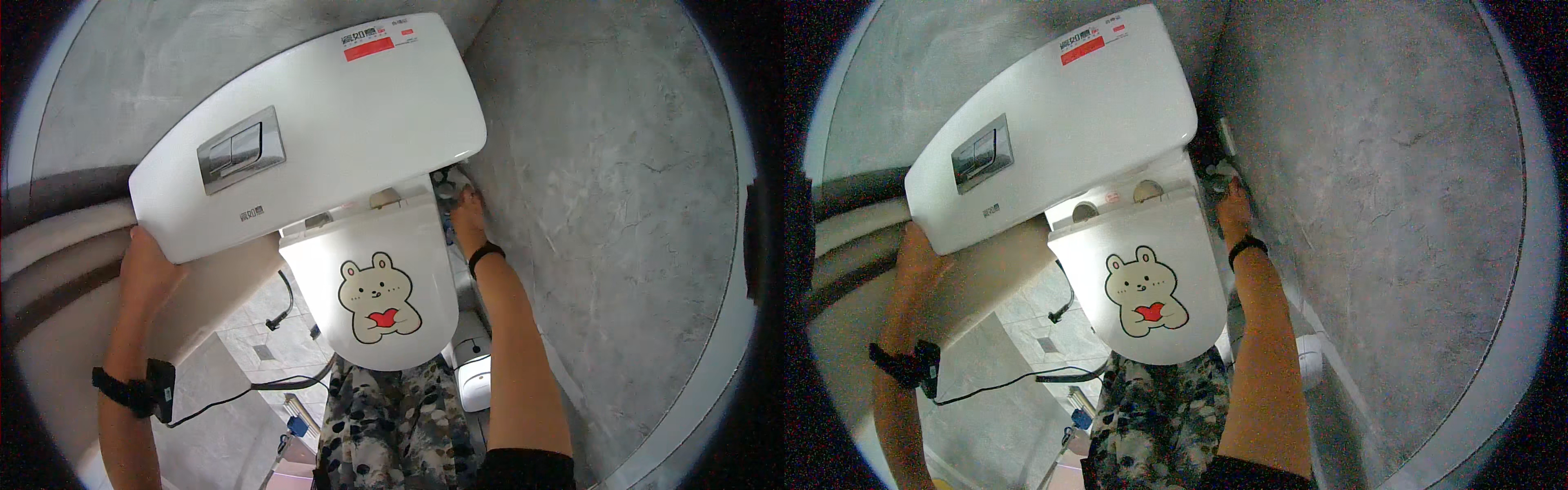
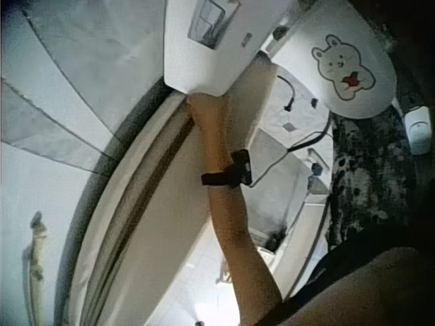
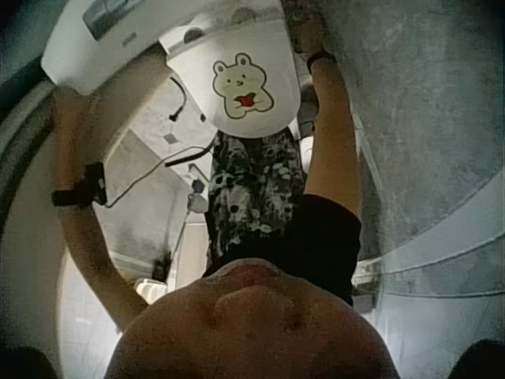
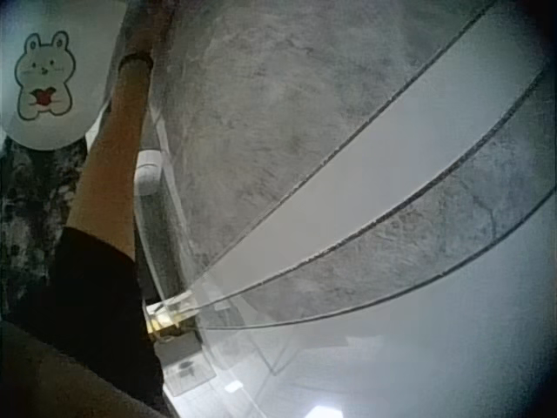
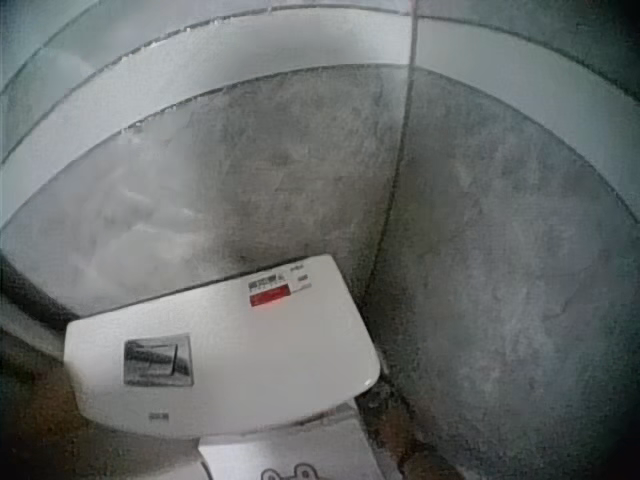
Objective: The person wipes the exterior and interior surfaces of a toilet, including the tank, lid, and rim, with a cloth.
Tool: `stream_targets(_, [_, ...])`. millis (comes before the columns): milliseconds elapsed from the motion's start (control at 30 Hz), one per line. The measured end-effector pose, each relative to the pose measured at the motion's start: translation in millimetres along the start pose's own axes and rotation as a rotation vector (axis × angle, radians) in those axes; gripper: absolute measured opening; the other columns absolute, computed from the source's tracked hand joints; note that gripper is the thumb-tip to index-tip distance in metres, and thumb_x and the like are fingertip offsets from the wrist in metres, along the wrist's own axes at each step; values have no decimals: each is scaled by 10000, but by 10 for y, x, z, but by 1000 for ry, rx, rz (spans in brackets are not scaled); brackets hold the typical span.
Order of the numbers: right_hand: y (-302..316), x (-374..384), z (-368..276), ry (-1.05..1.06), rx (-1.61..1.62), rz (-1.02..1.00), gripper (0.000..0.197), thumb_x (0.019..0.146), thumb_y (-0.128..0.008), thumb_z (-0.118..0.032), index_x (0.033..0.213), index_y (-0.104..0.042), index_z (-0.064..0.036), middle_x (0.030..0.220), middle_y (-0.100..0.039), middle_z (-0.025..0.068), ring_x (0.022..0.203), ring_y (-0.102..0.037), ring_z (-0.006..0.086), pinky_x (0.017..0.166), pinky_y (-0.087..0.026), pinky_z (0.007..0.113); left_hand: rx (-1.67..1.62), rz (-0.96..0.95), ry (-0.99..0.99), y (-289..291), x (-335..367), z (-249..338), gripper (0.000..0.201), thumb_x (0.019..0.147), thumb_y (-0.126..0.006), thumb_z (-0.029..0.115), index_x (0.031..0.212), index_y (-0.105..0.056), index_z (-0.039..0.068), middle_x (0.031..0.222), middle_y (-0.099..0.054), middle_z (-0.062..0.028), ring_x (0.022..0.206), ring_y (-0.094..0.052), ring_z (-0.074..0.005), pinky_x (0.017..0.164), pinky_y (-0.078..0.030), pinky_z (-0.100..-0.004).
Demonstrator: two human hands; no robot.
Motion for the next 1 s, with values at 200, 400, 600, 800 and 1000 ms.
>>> stream_targets(200, [689, 54, -444, -62, 79, 111, 269, 712, -501, -44, 968, -557, 17, 1006, -505, 176, 999, -447, 299, 831, -374, 333, -9, 35, 32, -43, 6, -250, 540, 537, -661, 33, 1032, -451, -12, 1003, -480, -193, 957, -481, -328, 820, -404, -374])
stream_targets(400, [739, 296, -312, -150, 215, 335, 227, 721, -509, -66, 920, -566, 26, 955, -541, 136, 933, -500, 272, 780, -416, 317, 92, 3, -33, -7, 6, -166, 529, 550, -655, 63, 1035, -462, -21, 995, -500, -196, 934, -486, -342, 818, -405, -371])
stream_targets(600, [771, 338, -418, 29, -124, 153, 259, 739, -508, -100, 958, -560, 29, 1045, -518, 144, 998, -463, 259, 839, -381, 332, 39, 75, -103, 0, -14, -138, 499, 539, -670, 65, 1000, -496, -12, 992, -507, -192, 922, -490, -351, 807, -410, -371])
stream_targets(800, [1275, 318, -710, -43, 145, 59, 344, 792, -470, -197, 1081, -506, -15, 1095, -492, 144, 1031, -441, 272, 875, -358, 355, 128, 54, 29, 9, 11, -337, 466, 557, -675, 107, 940, -480, -73, 926, -524, -244, 863, -538, -354, 743, -441, -370])
stream_targets(1000, [1586, 772, -594, 10, 313, 282, 331, 814, -451, -219, 1087, -485, -36, 1131, -475, 141, 1047, -444, 282, 874, -371, 378, 50, 83, -38, 3, 36, -219, 463, 564, -674, 109, 955, -488, -58, 912, -539, -250, 873, -535, -349, 744, -439, -369])
Point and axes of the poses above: each hand's wrist, its own x-axis towards the middle knuckle, its own y-axis out of the back of the hand, z = x × y, the point moved 6 cm from there along x, towards the middle knuckle
